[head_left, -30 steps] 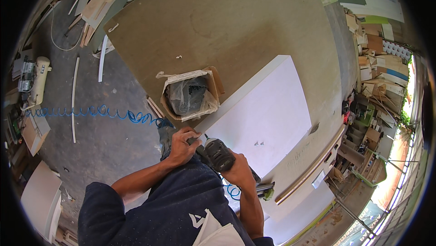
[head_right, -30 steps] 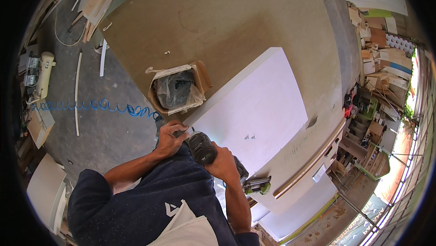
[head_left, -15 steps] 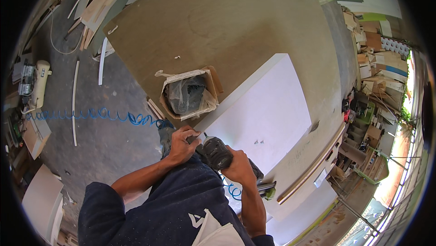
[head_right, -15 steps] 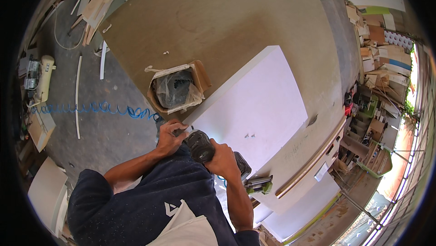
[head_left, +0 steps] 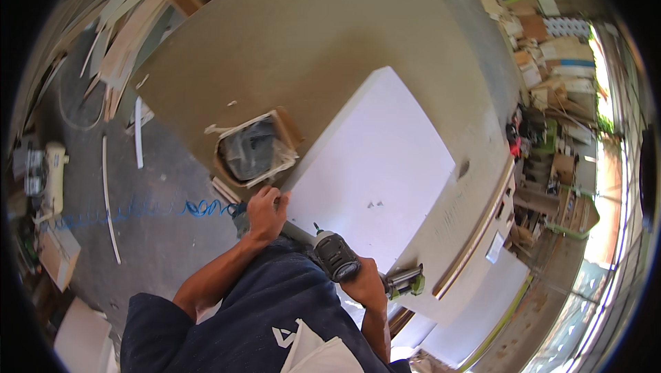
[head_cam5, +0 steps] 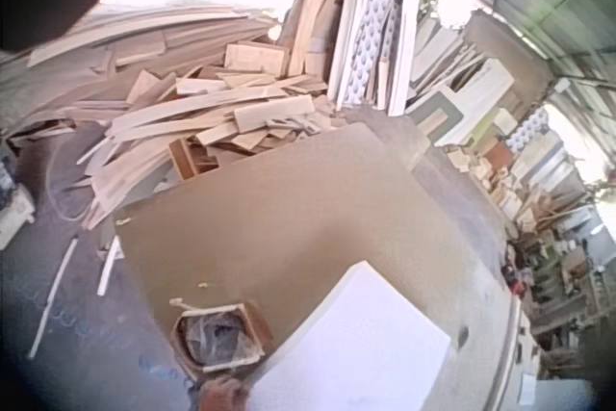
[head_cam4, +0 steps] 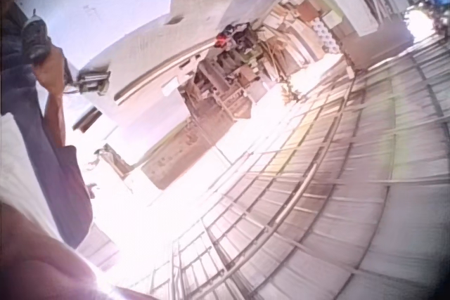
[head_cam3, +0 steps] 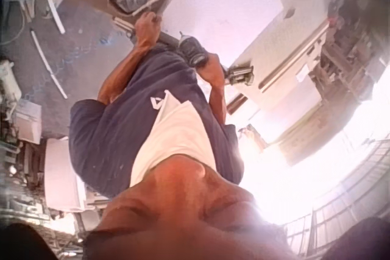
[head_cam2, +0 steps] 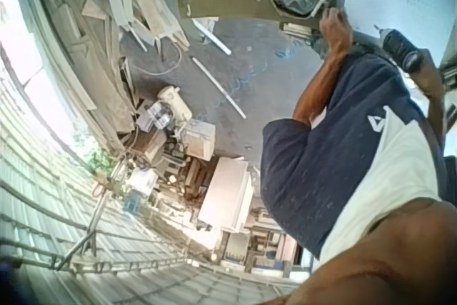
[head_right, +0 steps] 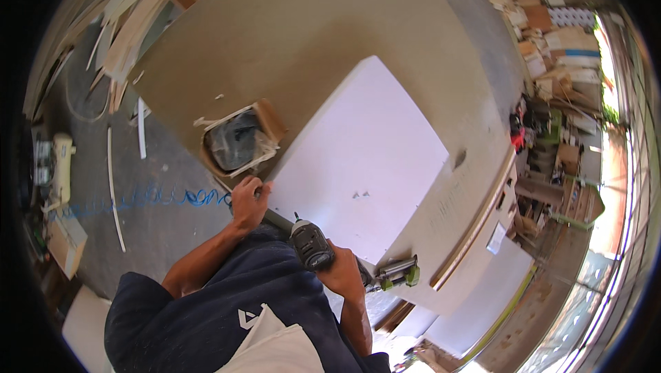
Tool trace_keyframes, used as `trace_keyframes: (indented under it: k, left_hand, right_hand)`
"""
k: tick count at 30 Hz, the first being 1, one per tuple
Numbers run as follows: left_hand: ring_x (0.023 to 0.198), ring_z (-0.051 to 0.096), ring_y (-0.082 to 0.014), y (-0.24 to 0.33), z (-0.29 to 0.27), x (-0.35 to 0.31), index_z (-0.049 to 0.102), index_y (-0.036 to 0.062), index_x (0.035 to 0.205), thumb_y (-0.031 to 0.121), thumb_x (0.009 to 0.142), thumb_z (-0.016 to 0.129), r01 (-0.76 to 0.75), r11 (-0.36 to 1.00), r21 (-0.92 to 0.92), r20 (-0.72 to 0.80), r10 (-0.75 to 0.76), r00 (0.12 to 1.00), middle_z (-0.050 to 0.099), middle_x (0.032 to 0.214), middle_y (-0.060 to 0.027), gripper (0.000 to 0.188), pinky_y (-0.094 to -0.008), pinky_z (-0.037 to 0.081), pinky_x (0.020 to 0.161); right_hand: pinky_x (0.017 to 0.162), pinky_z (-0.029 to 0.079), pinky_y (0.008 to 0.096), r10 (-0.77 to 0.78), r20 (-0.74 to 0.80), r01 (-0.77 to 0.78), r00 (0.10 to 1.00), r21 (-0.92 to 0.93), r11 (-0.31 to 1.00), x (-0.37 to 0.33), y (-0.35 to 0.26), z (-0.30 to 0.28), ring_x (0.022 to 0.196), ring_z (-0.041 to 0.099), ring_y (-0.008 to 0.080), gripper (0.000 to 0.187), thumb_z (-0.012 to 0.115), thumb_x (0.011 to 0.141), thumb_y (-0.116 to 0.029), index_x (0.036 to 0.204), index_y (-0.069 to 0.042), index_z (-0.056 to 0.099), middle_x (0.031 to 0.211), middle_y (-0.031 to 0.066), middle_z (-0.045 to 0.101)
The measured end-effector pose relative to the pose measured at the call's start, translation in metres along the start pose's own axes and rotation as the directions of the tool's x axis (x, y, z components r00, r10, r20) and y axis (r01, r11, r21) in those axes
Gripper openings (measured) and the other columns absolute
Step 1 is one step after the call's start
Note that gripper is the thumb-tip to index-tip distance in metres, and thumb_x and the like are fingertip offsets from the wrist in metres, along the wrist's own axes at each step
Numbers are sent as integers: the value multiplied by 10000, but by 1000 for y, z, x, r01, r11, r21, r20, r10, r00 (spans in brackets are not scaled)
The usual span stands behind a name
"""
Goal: The person uses a cordless drill to drive screws into a white rectangular board placed on a workbench. The person repeatedly picks up screws, positions them on the board, and uses the drill to fasten them. The task is performed in a workshop environment with various tools and materials visible in the background.
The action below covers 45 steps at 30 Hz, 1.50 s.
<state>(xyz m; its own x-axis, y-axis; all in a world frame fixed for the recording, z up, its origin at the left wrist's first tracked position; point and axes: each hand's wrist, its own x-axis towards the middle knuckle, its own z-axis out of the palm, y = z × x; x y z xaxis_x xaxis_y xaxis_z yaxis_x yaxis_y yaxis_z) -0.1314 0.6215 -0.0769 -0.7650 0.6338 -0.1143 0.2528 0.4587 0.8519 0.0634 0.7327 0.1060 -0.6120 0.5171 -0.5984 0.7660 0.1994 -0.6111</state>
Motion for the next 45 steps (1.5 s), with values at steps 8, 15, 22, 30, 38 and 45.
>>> trace_keyframes:
  k: [8,15,22,30,38,45]
  left_hand:
    - [1005,586,-320,85,73,14,680,28,981,132,861,733,-490,858,-157,247,514,821,625,992,-133,168,-434,474,891]
    - [1117,558,-282,95,182,19,709,31,1036,140,859,699,-698,714,54,472,598,648,623,1107,-115,208,-397,469,942]
    - [1066,564,-277,87,181,2,667,14,1008,9,829,637,-694,720,-12,399,639,657,625,1069,-113,182,-406,468,913]
    - [832,586,-108,81,92,-20,661,17,1036,82,985,644,413,702,-581,733,229,641,678,924,-21,84,-269,460,745]
    - [847,522,-103,60,51,-19,655,27,1110,192,1024,657,756,206,-622,776,292,559,609,921,-7,186,-251,431,788]
    - [822,500,-103,47,36,-7,661,26,1085,204,1043,629,724,212,-656,747,314,585,586,889,4,186,-252,415,771]
  right_hand:
    - [777,552,482,244,-292,-225,925,96,970,-70,46,11,879,695,462,253,724,719,-99,937,28,737,864,265,719]
    - [752,567,445,340,-385,-280,858,204,938,-112,102,42,840,749,358,308,803,745,-176,958,38,746,875,234,749]
    - [761,564,401,301,-379,-205,875,273,940,-119,92,33,798,709,212,430,899,759,-244,1079,-5,743,935,132,765]
    - [735,562,396,151,-459,-126,875,85,988,-89,105,19,772,699,230,408,884,778,-251,1061,-11,716,897,122,753]
    - [740,572,375,-41,-290,64,956,70,995,-52,48,-4,784,719,213,345,860,807,-209,1065,-25,725,921,116,769]
    - [737,571,353,-179,-240,169,954,-63,984,-28,80,-3,766,710,181,330,855,810,-174,1060,-9,718,904,111,770]
